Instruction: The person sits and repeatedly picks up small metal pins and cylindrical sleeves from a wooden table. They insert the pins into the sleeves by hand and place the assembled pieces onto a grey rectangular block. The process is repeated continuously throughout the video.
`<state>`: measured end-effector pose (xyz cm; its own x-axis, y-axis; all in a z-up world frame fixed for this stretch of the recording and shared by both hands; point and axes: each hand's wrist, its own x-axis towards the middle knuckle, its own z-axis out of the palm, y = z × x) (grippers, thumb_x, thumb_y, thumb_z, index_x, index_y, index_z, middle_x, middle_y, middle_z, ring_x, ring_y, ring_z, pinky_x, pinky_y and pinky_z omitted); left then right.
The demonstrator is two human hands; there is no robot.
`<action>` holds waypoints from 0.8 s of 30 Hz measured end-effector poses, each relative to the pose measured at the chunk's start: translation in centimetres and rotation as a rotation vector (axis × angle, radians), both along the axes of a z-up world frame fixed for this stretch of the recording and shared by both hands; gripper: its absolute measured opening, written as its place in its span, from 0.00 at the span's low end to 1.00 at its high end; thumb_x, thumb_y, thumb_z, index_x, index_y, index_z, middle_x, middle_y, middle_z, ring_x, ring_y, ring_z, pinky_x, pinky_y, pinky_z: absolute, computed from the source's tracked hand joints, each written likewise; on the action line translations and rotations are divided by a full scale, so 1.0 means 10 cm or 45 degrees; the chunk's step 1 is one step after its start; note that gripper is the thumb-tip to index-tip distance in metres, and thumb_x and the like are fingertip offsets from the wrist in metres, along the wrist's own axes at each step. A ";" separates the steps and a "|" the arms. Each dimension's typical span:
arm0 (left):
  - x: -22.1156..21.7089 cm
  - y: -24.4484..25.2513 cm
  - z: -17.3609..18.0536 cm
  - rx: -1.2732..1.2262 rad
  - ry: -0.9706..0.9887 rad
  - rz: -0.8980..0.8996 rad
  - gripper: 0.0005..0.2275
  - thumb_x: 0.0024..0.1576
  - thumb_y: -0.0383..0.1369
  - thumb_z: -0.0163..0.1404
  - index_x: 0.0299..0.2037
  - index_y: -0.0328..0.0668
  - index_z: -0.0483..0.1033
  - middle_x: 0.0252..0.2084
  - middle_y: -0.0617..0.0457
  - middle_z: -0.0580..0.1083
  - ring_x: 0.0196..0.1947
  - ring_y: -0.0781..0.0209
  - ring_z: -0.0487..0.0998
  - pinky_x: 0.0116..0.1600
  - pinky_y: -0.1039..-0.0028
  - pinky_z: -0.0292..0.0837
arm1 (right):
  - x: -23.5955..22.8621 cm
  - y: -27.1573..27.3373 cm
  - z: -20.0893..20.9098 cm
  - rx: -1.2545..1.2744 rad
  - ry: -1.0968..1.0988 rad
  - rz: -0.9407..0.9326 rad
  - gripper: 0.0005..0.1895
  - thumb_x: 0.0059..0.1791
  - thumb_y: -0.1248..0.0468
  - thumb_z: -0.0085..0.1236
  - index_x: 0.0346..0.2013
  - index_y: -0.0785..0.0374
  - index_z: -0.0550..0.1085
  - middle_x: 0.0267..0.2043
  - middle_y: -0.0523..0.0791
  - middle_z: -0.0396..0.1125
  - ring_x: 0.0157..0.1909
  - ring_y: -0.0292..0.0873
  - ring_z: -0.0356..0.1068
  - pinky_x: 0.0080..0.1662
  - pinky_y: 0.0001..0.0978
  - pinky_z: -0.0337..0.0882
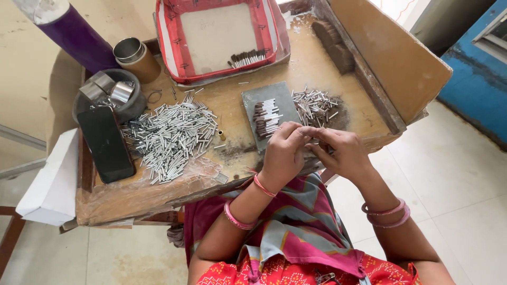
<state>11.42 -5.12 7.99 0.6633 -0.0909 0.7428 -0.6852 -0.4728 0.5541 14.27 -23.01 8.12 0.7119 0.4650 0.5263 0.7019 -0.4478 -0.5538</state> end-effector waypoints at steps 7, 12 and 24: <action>-0.08 0.01 0.05 -0.270 0.102 -0.007 0.05 0.56 0.20 0.56 0.40 0.37 0.75 0.37 0.47 0.76 0.37 0.51 0.79 0.42 0.67 0.76 | 0.04 0.03 -0.17 -0.152 -0.148 -0.268 0.05 0.51 0.63 0.59 0.40 0.59 0.77 0.35 0.48 0.73 0.36 0.54 0.74 0.37 0.43 0.71; -0.40 0.12 0.27 -0.068 -0.140 0.215 0.06 0.56 0.22 0.59 0.36 0.36 0.73 0.37 0.48 0.75 0.39 0.48 0.76 0.47 0.63 0.73 | 0.10 0.02 -0.25 -0.198 -0.235 -0.458 0.07 0.53 0.63 0.58 0.45 0.59 0.75 0.37 0.50 0.73 0.36 0.56 0.73 0.37 0.45 0.71; -0.51 0.23 -0.12 0.199 0.024 0.298 0.05 0.52 0.20 0.55 0.34 0.37 0.72 0.35 0.47 0.72 0.39 0.46 0.74 0.47 0.60 0.71 | -0.38 0.06 0.04 0.162 -0.094 -0.198 0.20 0.53 0.76 0.45 0.60 0.66 0.71 0.40 0.53 0.67 0.37 0.52 0.71 0.42 0.39 0.72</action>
<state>6.31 -2.80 6.79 0.6936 -0.0461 0.7189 -0.5372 -0.6979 0.4736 10.47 -22.36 8.57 0.7274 0.2790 0.6270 0.6705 -0.4834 -0.5628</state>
